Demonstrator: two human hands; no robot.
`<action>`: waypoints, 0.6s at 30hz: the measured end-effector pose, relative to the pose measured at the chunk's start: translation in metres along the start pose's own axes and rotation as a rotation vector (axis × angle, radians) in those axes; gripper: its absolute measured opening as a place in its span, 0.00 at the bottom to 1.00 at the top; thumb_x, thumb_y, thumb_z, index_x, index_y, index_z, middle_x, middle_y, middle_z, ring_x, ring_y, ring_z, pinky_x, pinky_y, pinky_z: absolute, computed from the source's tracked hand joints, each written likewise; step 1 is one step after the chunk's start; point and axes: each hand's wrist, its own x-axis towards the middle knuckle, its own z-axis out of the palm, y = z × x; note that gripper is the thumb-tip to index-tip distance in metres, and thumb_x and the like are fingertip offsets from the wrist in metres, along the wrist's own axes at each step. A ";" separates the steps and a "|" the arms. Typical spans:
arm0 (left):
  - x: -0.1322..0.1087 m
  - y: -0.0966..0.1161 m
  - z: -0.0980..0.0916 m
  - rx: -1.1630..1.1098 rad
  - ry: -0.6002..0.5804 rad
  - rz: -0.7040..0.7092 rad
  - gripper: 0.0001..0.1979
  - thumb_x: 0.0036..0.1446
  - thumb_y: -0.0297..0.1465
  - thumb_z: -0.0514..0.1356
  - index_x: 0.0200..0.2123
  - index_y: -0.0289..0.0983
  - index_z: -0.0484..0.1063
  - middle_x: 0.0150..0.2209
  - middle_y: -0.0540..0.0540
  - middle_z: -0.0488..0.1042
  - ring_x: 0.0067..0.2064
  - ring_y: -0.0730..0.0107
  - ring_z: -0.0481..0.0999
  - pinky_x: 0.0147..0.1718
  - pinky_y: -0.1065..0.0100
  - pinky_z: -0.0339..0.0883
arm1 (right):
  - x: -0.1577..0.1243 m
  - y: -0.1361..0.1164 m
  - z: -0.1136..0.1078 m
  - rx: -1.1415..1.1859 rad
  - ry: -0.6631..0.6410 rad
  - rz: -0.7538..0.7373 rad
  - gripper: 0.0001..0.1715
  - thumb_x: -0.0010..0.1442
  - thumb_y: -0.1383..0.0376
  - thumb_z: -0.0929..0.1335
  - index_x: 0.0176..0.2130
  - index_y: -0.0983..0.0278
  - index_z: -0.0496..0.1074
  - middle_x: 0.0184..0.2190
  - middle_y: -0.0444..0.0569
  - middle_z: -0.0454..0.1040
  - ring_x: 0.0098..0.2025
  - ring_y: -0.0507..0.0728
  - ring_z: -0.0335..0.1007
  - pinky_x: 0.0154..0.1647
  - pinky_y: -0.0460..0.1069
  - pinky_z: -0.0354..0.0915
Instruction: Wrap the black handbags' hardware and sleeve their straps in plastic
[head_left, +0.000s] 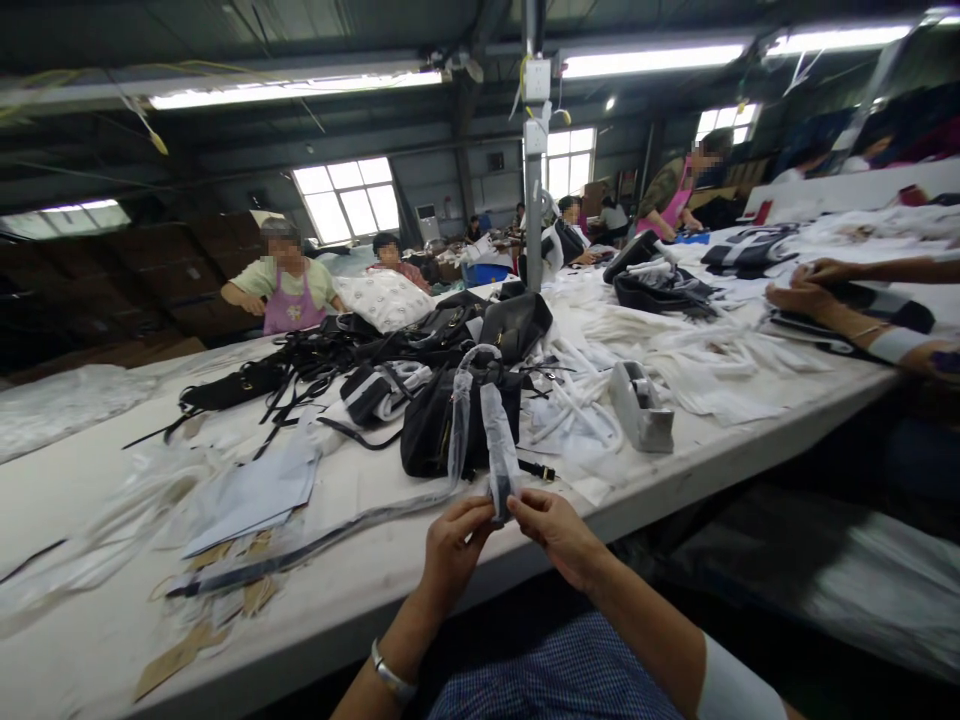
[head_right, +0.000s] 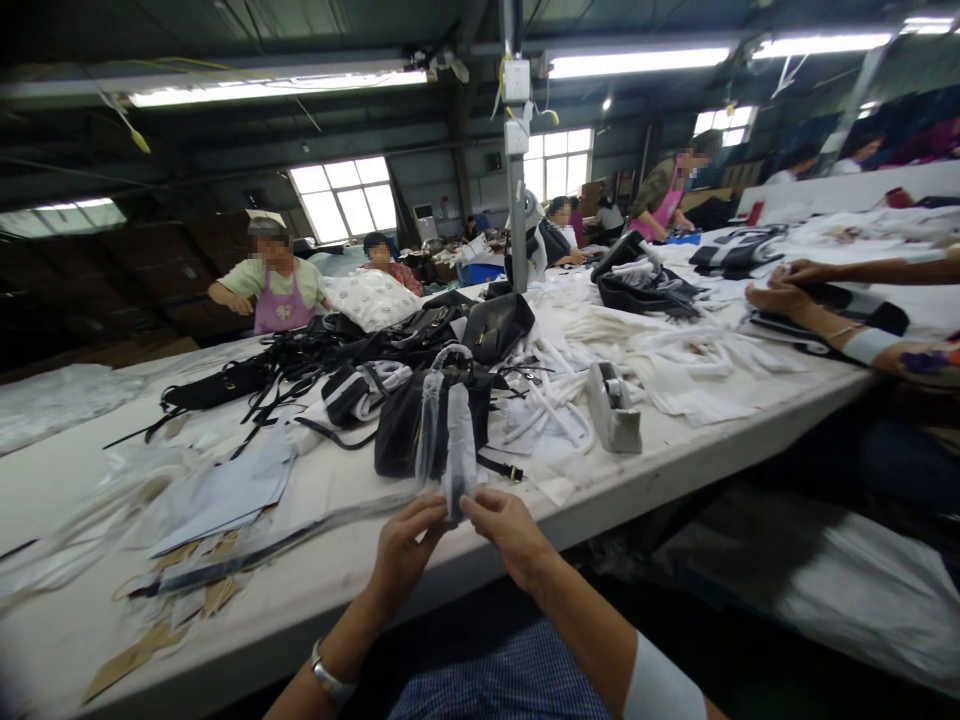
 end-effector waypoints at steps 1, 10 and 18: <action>0.000 0.000 0.000 -0.028 -0.019 -0.056 0.10 0.57 0.30 0.59 0.40 0.41 0.78 0.44 0.43 0.77 0.44 0.63 0.74 0.42 0.66 0.67 | 0.000 0.000 0.000 -0.089 0.021 -0.069 0.18 0.55 0.53 0.70 0.38 0.65 0.77 0.29 0.47 0.72 0.30 0.52 0.64 0.32 0.46 0.61; 0.007 0.020 -0.006 -0.701 -0.075 -0.687 0.19 0.54 0.45 0.60 0.34 0.32 0.76 0.28 0.48 0.66 0.27 0.79 0.60 0.20 0.78 0.48 | -0.010 0.014 -0.009 -0.704 0.088 -0.583 0.13 0.61 0.65 0.66 0.45 0.57 0.76 0.42 0.50 0.75 0.46 0.59 0.70 0.49 0.52 0.66; -0.008 0.021 0.000 -0.419 -0.025 -0.541 0.15 0.56 0.41 0.60 0.35 0.34 0.78 0.29 0.47 0.73 0.27 0.76 0.66 0.28 0.74 0.62 | -0.031 0.017 -0.009 -0.535 0.041 -0.341 0.16 0.62 0.61 0.66 0.49 0.58 0.74 0.46 0.51 0.73 0.45 0.58 0.70 0.49 0.52 0.66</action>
